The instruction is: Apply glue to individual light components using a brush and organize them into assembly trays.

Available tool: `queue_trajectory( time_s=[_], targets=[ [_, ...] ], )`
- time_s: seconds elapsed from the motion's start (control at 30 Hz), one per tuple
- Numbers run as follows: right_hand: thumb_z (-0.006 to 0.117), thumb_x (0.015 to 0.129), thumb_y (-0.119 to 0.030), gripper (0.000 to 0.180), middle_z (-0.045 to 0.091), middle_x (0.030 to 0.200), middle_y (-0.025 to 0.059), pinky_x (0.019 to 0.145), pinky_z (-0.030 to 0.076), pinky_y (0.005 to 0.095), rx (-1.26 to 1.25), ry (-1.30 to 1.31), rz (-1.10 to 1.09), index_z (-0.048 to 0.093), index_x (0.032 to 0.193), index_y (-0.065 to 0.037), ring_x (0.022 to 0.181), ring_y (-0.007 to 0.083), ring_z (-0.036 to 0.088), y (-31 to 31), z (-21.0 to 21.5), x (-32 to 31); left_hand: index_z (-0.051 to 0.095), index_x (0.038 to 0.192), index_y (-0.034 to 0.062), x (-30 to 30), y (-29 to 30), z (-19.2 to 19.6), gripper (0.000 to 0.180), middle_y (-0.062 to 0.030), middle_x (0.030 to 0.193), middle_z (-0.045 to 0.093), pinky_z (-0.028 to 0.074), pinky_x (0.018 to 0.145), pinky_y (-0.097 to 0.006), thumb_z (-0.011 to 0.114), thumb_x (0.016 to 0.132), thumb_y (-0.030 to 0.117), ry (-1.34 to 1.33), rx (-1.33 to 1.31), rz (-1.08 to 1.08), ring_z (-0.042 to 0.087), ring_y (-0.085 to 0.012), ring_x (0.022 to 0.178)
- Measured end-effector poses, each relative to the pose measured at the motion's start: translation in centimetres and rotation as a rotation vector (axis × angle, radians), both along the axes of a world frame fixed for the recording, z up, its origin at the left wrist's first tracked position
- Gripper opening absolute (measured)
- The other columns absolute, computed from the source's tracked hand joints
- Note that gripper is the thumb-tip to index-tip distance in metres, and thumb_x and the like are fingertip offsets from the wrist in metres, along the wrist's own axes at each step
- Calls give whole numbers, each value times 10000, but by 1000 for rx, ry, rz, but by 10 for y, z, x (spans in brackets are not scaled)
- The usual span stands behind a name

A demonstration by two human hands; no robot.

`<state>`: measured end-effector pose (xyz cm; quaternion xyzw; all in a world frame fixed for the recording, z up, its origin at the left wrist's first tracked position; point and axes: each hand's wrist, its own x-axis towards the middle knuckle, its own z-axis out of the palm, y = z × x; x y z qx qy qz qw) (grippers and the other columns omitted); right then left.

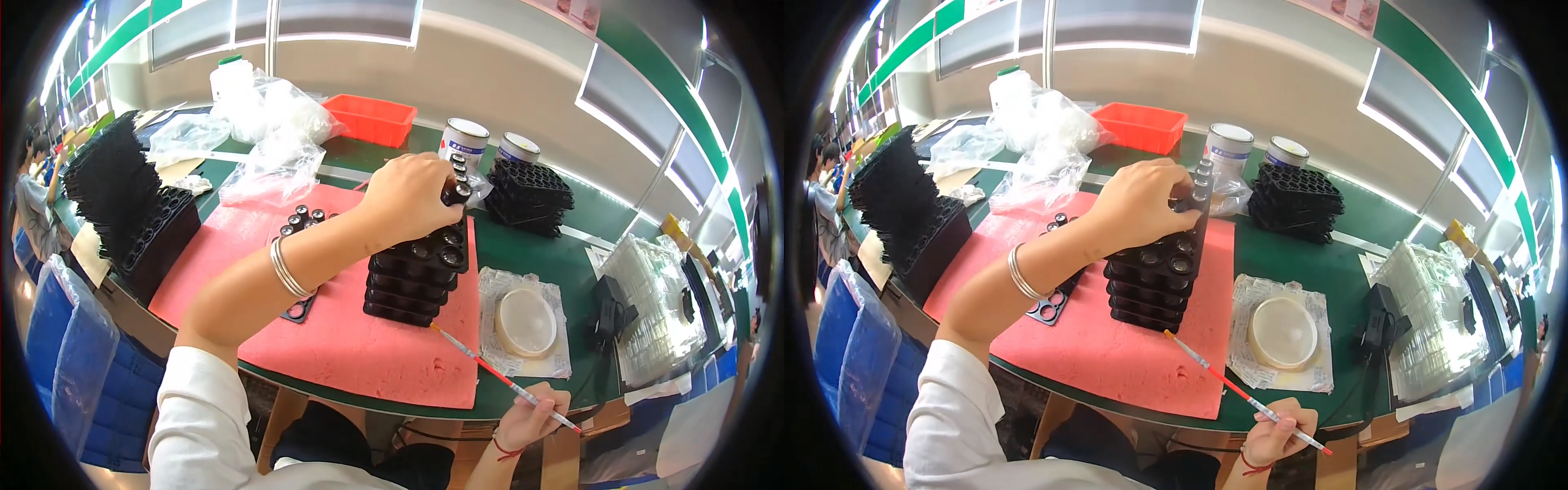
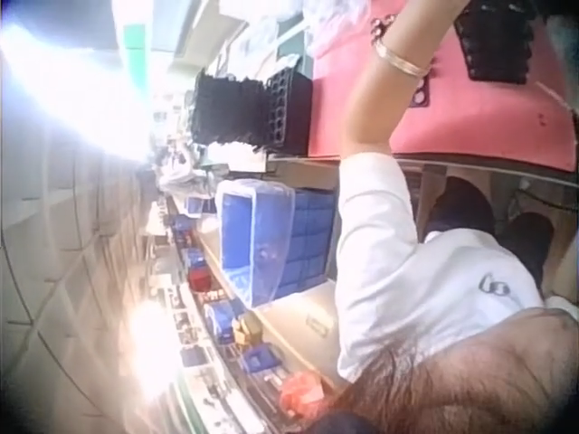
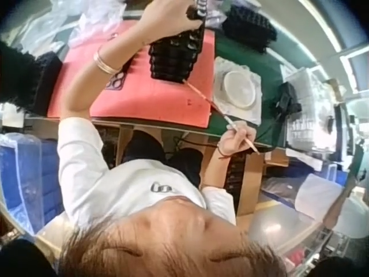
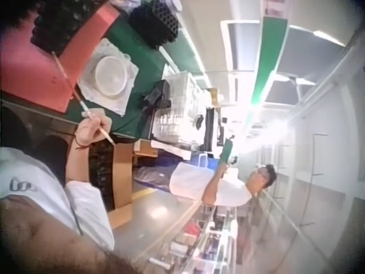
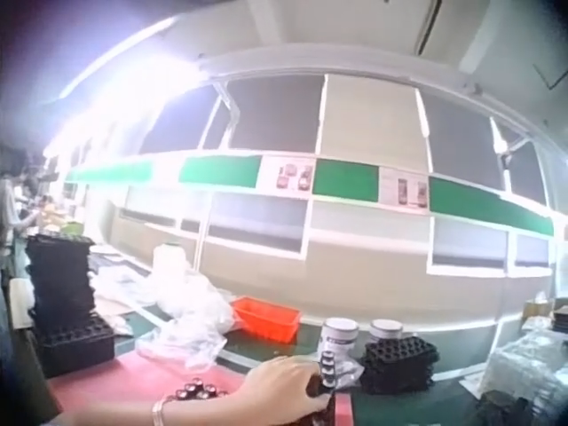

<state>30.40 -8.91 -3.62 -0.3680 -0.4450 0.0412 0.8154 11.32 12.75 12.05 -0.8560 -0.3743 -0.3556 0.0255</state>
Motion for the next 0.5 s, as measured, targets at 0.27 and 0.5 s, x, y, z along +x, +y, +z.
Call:
queue_trajectory(
  time_s=[0.27, 0.5],
  targets=[
    [463, 909, -295, 324, 319, 560, -8, 512, 219, 228, 10, 41, -111, 318, 708, -86, 537, 77, 292, -3, 1, 5, 549, 879, 12, -48, -85, -16, 300, -75, 869, 621, 469, 585, -215, 720, 641, 73, -324, -390, -784, 578, -126, 688],
    [526, 878, -316, 337, 327, 528, 11, 458, 230, 211, 72, 85, 34, 358, 710, -75, 494, 95, 331, 0, -1, 5, 561, 969, 5, -63, -96, -108, 252, -9, 878, 589, 461, 751, -226, 663, 771, 123, -535, -1323, -597, 550, -69, 812]
  ],
)
